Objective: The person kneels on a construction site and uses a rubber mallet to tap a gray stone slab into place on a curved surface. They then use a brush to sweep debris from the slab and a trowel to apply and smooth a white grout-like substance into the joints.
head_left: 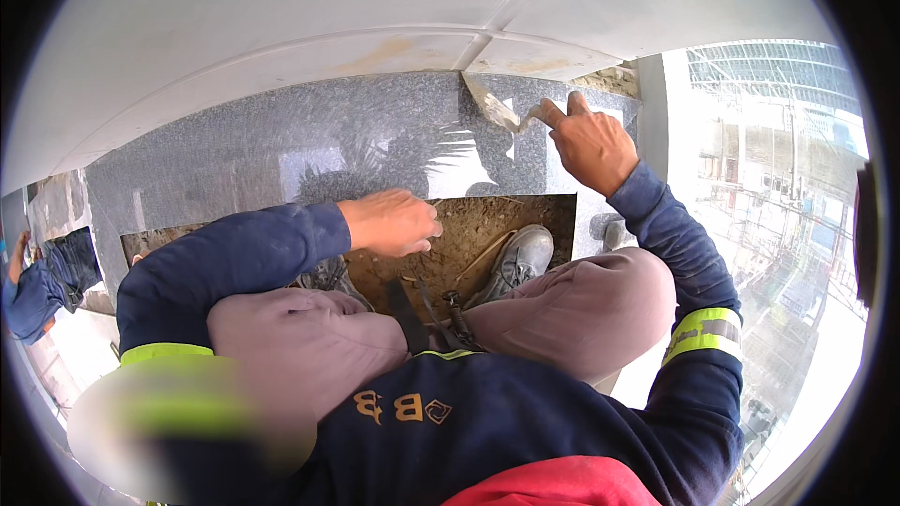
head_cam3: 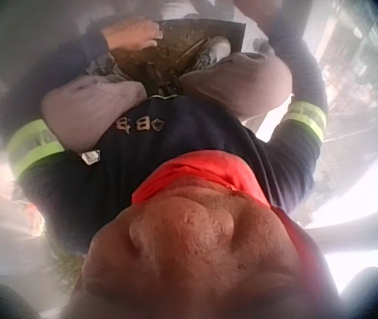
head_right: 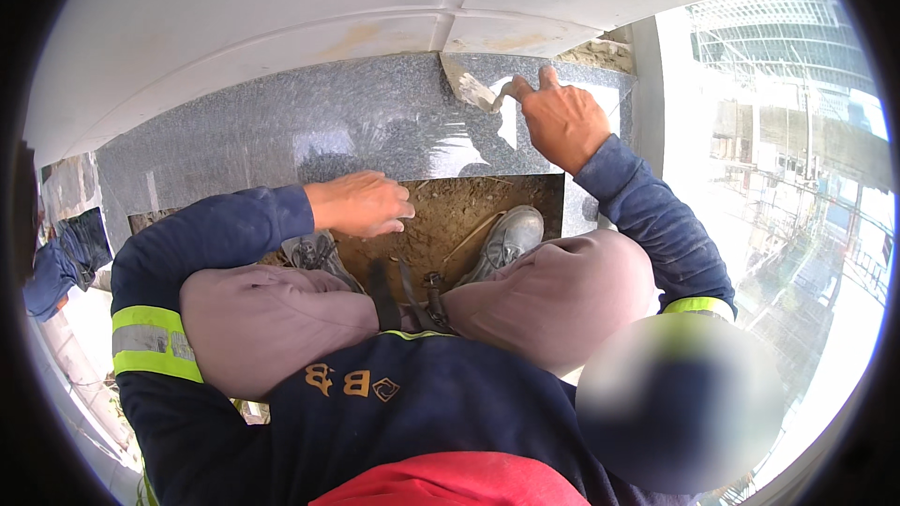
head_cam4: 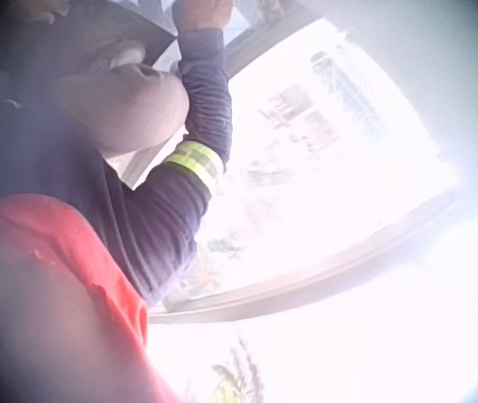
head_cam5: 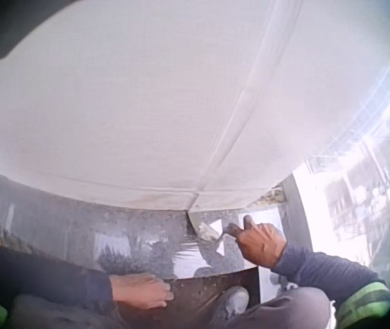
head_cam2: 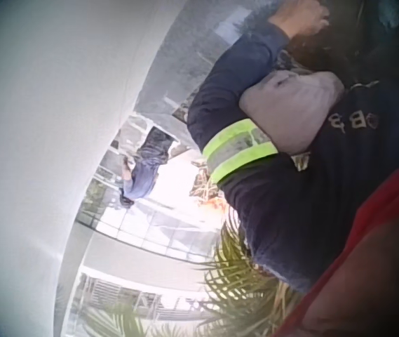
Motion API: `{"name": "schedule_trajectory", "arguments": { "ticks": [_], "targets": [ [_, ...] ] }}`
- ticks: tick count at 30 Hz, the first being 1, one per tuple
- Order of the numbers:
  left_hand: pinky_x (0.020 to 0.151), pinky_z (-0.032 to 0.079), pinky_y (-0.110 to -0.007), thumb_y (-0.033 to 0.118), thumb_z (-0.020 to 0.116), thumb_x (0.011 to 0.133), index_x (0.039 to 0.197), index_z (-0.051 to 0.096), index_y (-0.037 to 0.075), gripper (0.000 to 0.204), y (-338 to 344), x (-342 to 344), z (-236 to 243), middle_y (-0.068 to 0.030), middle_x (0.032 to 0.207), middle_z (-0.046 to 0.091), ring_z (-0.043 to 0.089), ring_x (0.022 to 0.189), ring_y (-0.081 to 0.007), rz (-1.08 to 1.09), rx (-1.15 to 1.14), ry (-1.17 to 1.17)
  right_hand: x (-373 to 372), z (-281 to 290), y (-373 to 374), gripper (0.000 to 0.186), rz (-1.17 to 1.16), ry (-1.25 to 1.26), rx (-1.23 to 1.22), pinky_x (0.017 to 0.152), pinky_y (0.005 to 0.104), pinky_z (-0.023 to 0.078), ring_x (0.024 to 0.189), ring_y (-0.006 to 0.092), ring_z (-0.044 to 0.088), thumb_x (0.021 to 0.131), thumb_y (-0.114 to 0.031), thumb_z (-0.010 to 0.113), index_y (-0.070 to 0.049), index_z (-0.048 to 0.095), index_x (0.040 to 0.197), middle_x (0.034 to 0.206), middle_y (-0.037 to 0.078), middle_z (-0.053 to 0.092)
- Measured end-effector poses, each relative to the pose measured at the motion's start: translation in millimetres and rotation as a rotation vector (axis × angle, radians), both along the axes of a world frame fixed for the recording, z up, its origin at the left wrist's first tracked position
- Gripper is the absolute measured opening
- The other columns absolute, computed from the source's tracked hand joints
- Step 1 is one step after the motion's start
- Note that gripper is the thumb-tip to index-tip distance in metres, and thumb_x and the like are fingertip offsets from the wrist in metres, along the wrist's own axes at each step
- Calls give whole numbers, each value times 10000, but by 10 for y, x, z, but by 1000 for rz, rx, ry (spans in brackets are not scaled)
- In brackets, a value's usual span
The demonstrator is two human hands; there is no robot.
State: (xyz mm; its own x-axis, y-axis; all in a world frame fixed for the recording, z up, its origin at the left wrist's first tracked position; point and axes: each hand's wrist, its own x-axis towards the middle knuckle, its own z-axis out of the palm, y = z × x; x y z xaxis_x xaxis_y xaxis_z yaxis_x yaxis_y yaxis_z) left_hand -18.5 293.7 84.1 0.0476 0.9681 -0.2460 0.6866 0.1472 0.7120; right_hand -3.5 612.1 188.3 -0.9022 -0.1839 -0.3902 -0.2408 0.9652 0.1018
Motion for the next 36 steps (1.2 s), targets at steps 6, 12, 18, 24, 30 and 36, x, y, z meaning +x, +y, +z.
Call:
{"name": "schedule_trajectory", "arguments": {
  "ticks": [6, 12, 18, 24, 30, 36],
  "targets": [
    [804, 564, -517, 263, 681, 946, 1019, 722, 28, 250, 90, 8, 27, -168, 953, 708, 715, 917, -396, -40, -43, 0, 76, 224, 32, 432, 21, 3, -116, 630, 470, 592, 656, 363, 699, 950, -80, 573, -123, 615, 1378, 1071, 257, 627],
    [810, 550, -507, 263, 682, 962, 1120, 715, 50, 267, 122, -6, 80, -150, 951, 674, 692, 944, -374, -38, -52, 1, -219, 107, -238, 444, 90, 46, -78, 591, 430, 596, 647, 335, 713, 910, -40, 565, -52, 641, 1347, 1119, 288, 632],
    [808, 561, -519, 262, 672, 958, 1042, 716, 36, 245, 76, -16, 60, -162, 967, 704, 709, 927, -397, -32, -32, -7, -264, 105, -151, 388, 43, 5, -82, 670, 475, 603, 729, 382, 724, 898, -68, 595, -39, 680, 1275, 1112, 309, 644],
    [808, 562, -521, 269, 674, 951, 1063, 716, 39, 259, 138, -16, -8, -160, 963, 703, 710, 931, -399, -40, 2, 8, -566, 235, -105, 216, 152, -4, -17, 729, 488, 601, 799, 370, 731, 891, -97, 608, -63, 742, 1057, 1090, 245, 684],
    [812, 565, -515, 266, 681, 943, 1082, 720, 36, 271, 148, -24, 34, -160, 972, 710, 712, 942, -394, -34, 2, 10, -739, 262, -187, 187, 239, 18, 41, 754, 470, 611, 861, 348, 749, 867, -75, 613, -84, 762, 979, 1121, 216, 707],
    [817, 564, -517, 266, 682, 946, 1088, 728, 39, 272, 126, -13, 40, -168, 973, 716, 713, 943, -403, -25, 0, 20, -718, 266, -83, 362, 187, 5, 46, 764, 464, 617, 869, 345, 751, 886, -68, 620, -139, 738, 1221, 1050, 189, 730]
  ]
}}
